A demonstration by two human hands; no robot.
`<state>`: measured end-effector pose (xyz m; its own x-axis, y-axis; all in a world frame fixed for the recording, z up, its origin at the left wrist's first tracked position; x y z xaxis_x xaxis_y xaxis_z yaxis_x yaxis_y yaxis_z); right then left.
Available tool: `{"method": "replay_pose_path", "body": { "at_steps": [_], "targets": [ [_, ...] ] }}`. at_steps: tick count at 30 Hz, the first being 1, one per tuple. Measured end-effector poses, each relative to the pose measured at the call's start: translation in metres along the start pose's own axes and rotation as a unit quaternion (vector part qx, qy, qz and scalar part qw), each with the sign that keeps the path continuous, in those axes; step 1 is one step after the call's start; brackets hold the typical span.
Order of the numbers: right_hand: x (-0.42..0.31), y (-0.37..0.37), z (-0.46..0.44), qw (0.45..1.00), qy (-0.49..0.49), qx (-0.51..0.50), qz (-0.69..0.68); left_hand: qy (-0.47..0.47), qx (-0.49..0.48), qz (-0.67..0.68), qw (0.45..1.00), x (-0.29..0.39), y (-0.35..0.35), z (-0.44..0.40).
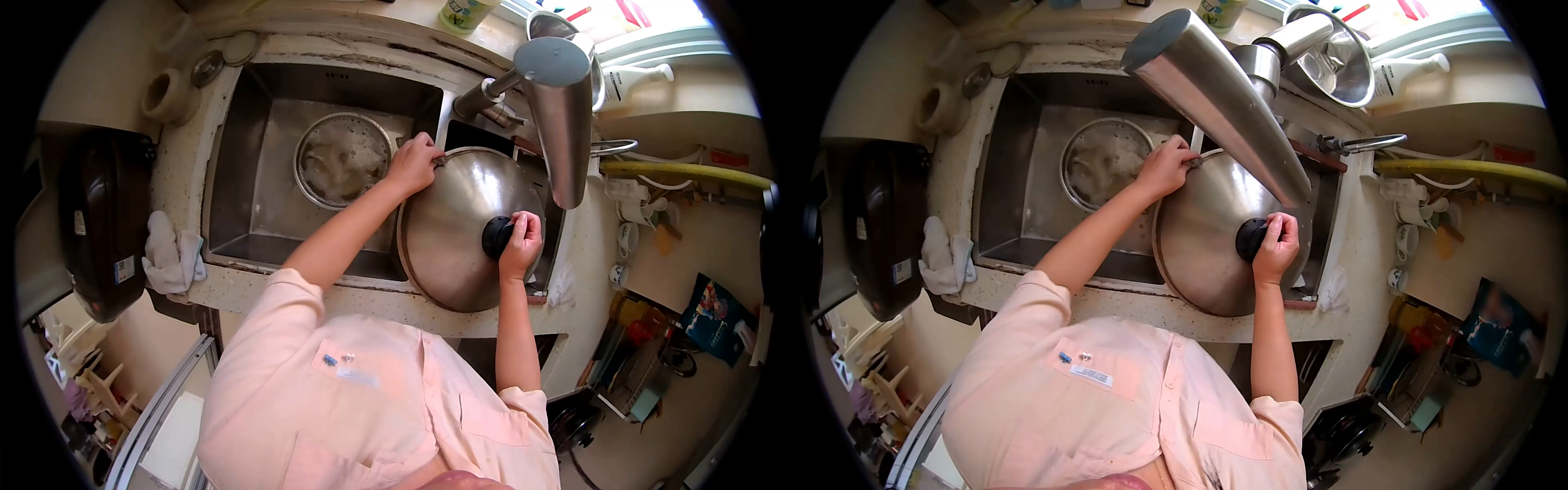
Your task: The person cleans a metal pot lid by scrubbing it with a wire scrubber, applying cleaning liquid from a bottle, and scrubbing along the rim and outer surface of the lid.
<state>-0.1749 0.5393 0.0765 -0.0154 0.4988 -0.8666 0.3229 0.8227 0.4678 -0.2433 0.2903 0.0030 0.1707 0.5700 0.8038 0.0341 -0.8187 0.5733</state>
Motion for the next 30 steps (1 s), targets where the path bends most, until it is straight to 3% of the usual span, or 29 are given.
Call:
{"method": "replay_pose_path", "body": {
  "at_steps": [8,11,15,18,22,26,30],
  "targets": [
    [0.0,-0.004,0.003,0.999,0.014,-0.033,-0.024,0.025,0.0,0.059,0.998,-0.009,0.025,0.074],
    [-0.006,-0.005,0.004,0.999,0.009,-0.038,-0.023,-0.035,0.047,0.047,0.997,-0.006,0.019,0.034],
    [-0.003,-0.003,0.006,0.998,0.004,-0.038,-0.042,-0.002,0.029,0.022,0.999,-0.009,0.021,0.055],
    [-0.005,-0.008,0.003,0.998,0.027,-0.041,-0.025,-0.029,0.022,0.022,0.999,-0.012,0.021,0.067],
    [-0.008,-0.008,0.008,0.998,0.006,-0.056,-0.021,-0.066,0.05,-0.005,0.997,-0.004,0.01,0.023],
    [-0.005,-0.012,0.006,0.996,0.009,-0.07,-0.051,-0.034,0.006,0.047,0.998,-0.024,0.017,0.066],
    [-0.005,-0.011,0.013,0.997,0.009,-0.071,-0.022,-0.104,0.03,0.006,0.994,-0.006,0.013,0.023]
  ]
}}
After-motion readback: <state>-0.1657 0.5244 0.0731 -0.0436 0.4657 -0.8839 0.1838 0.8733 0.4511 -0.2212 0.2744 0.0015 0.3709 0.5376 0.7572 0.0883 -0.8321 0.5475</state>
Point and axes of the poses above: each hand's wrist, its own z-axis away from the middle knuckle, its own y-axis out of the back of the hand, x = y × z, the point moved 9 cm from there along -z, towards the middle knuckle, and after that the axes turned 2 degrees about -y, right-handed, at the moved point
